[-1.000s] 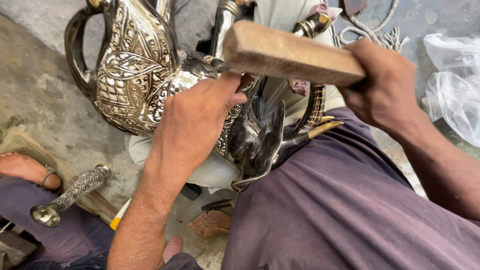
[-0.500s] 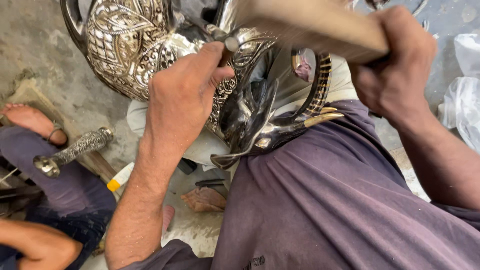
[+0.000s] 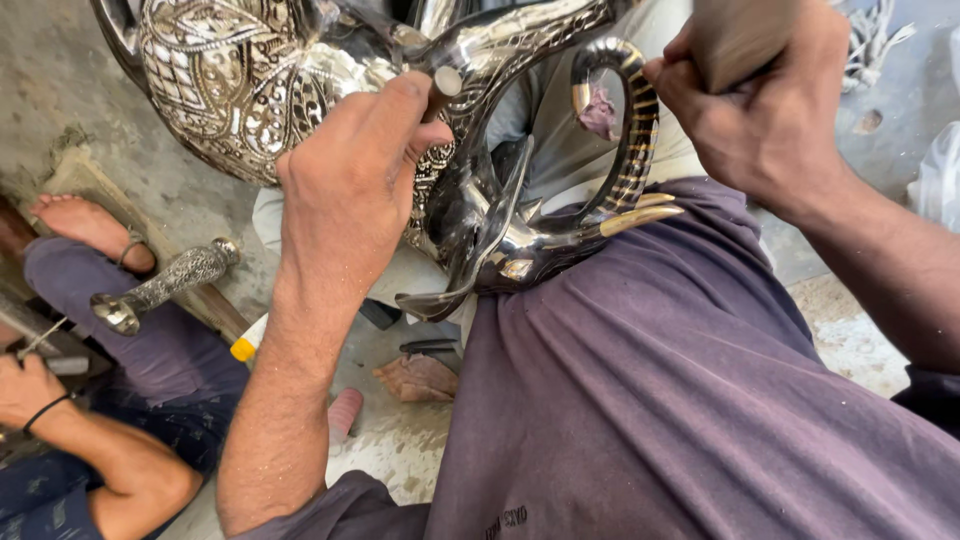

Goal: The person uses a small metal chisel and a wooden mallet to engrave intricate patterns onto a silver-colored metal vessel. They repeatedly tap the chisel into the surface to create detailed designs on the body and handle of the object.

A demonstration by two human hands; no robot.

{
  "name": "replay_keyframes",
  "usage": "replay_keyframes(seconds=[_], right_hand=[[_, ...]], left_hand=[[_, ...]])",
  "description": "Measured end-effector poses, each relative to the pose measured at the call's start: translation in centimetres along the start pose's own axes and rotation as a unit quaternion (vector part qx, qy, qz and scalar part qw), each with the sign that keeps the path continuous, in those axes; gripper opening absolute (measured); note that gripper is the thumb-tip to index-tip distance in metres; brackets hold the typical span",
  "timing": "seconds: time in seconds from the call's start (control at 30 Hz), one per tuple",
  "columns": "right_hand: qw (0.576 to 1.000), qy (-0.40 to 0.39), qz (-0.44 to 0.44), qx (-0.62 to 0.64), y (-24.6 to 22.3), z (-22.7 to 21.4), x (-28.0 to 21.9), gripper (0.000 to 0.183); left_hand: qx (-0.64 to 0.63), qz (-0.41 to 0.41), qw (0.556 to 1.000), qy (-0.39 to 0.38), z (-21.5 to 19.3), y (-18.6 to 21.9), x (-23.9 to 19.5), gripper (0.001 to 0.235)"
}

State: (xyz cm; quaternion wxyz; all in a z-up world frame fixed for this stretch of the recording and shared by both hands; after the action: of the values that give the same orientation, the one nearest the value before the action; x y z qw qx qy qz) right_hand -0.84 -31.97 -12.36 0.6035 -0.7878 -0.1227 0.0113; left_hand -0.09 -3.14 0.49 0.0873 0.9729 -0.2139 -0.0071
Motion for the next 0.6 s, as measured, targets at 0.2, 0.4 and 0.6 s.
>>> replay_keyframes(seconds=[0.2,0.4,0.6], right_hand=[[0.995,0.026,-0.078,-0.053,2.2,-1.0,-0.7,0.016],[0.991,0.034,-0.069,-0.111,0.4,-1.1,0.3,0.017],[0.979,0.008,-0.098,-0.177,-3.0,-0.9,1.6,0.014]], left_hand=[[0.021,0.022,0.999,-0.018,0.0,0.6,0.6,0.026],[0.009,0.02,1.0,-0.018,0.1,0.5,1.1,0.03],[0.058,0.017,0.998,0.003,0.2,1.0,0.3,0.028]])
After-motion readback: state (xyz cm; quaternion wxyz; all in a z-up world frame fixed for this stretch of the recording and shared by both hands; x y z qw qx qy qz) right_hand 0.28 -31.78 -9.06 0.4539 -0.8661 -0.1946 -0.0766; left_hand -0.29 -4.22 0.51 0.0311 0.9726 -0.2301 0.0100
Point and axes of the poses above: each hand's wrist, its own x-axis towards the middle knuckle, its own z-axis out of the palm, y = z × x, the point moved 4 cm from there along x, towards the middle knuckle, and after that the axes turned 13 degrees about x, right-handed, at the moved point
